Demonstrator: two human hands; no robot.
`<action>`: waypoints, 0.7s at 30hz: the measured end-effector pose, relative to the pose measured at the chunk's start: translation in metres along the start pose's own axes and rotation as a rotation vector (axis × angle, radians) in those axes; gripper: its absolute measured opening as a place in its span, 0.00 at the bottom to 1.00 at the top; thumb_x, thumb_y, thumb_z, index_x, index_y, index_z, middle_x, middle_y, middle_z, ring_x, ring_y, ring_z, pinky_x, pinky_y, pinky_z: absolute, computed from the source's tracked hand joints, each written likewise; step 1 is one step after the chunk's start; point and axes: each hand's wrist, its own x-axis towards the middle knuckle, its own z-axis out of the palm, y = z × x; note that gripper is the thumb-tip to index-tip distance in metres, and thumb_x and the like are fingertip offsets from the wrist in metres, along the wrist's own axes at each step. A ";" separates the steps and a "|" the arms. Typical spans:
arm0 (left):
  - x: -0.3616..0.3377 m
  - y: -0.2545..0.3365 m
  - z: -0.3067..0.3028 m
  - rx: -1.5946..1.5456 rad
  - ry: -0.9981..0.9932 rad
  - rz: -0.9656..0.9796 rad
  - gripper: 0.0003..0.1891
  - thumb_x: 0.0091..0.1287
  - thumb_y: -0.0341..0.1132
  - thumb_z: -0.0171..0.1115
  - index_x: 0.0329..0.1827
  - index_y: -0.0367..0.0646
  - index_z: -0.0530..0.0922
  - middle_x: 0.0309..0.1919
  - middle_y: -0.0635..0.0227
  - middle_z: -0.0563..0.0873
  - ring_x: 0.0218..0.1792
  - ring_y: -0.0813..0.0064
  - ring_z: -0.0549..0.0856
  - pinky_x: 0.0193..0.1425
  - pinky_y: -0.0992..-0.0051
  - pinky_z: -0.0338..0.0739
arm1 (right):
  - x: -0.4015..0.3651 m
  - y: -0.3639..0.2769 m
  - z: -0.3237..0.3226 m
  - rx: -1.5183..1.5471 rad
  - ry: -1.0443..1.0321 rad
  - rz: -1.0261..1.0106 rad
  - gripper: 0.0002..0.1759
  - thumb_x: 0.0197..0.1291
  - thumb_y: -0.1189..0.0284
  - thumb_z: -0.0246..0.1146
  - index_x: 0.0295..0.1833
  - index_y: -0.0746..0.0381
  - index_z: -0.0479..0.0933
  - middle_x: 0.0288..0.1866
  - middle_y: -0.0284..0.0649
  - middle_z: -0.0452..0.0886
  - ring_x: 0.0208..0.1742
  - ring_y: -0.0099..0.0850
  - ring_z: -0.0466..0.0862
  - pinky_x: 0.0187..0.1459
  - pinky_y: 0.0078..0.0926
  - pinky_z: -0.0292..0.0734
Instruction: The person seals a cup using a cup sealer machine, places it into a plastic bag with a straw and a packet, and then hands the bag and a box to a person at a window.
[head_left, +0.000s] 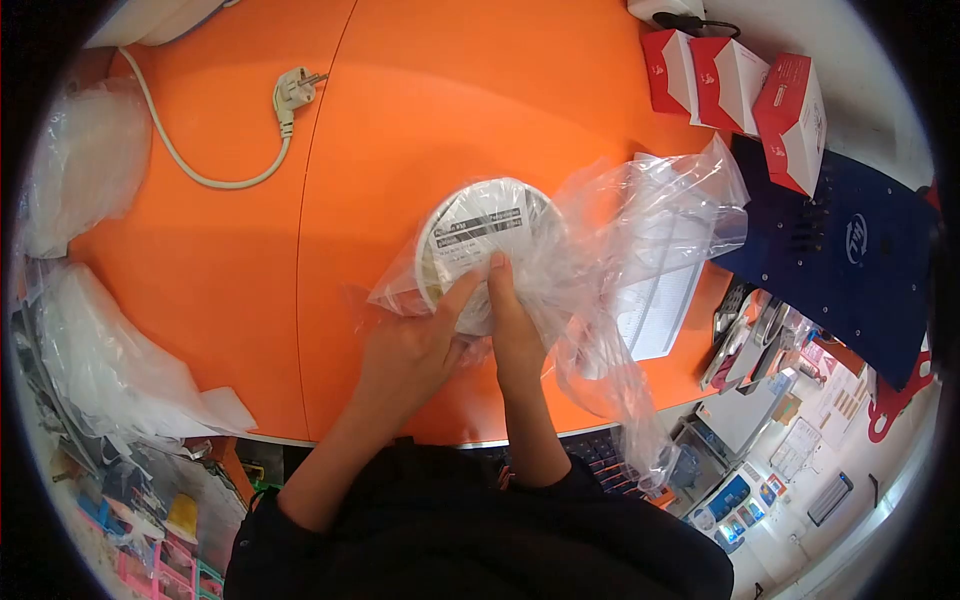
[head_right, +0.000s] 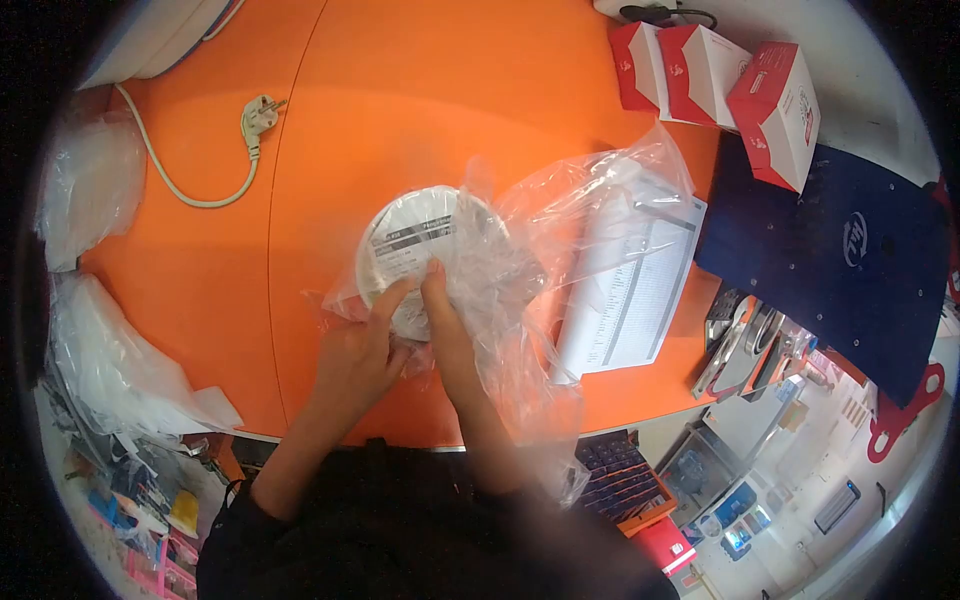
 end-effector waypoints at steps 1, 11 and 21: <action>0.000 0.000 0.001 -0.041 -0.040 -0.040 0.29 0.51 0.43 0.64 0.59 0.53 0.69 0.12 0.73 0.72 0.11 0.77 0.74 0.16 0.75 0.68 | 0.000 0.001 0.000 -0.002 0.000 0.001 0.21 0.64 0.61 0.53 0.54 0.66 0.69 0.49 0.39 0.73 0.50 0.25 0.71 0.51 0.22 0.67; -0.008 -0.008 0.010 0.107 0.052 0.060 0.27 0.50 0.38 0.64 0.57 0.54 0.71 0.13 0.72 0.73 0.14 0.75 0.76 0.18 0.74 0.70 | 0.001 0.012 0.000 0.071 0.077 -0.089 0.20 0.62 0.68 0.56 0.55 0.69 0.67 0.50 0.41 0.73 0.49 0.27 0.72 0.50 0.23 0.69; -0.004 0.002 0.003 0.107 -0.047 -0.058 0.41 0.42 0.42 0.69 0.65 0.59 0.64 0.12 0.74 0.71 0.13 0.78 0.74 0.17 0.78 0.69 | 0.001 0.012 -0.003 0.006 0.018 -0.057 0.20 0.65 0.63 0.52 0.54 0.66 0.67 0.48 0.41 0.72 0.49 0.28 0.71 0.49 0.25 0.67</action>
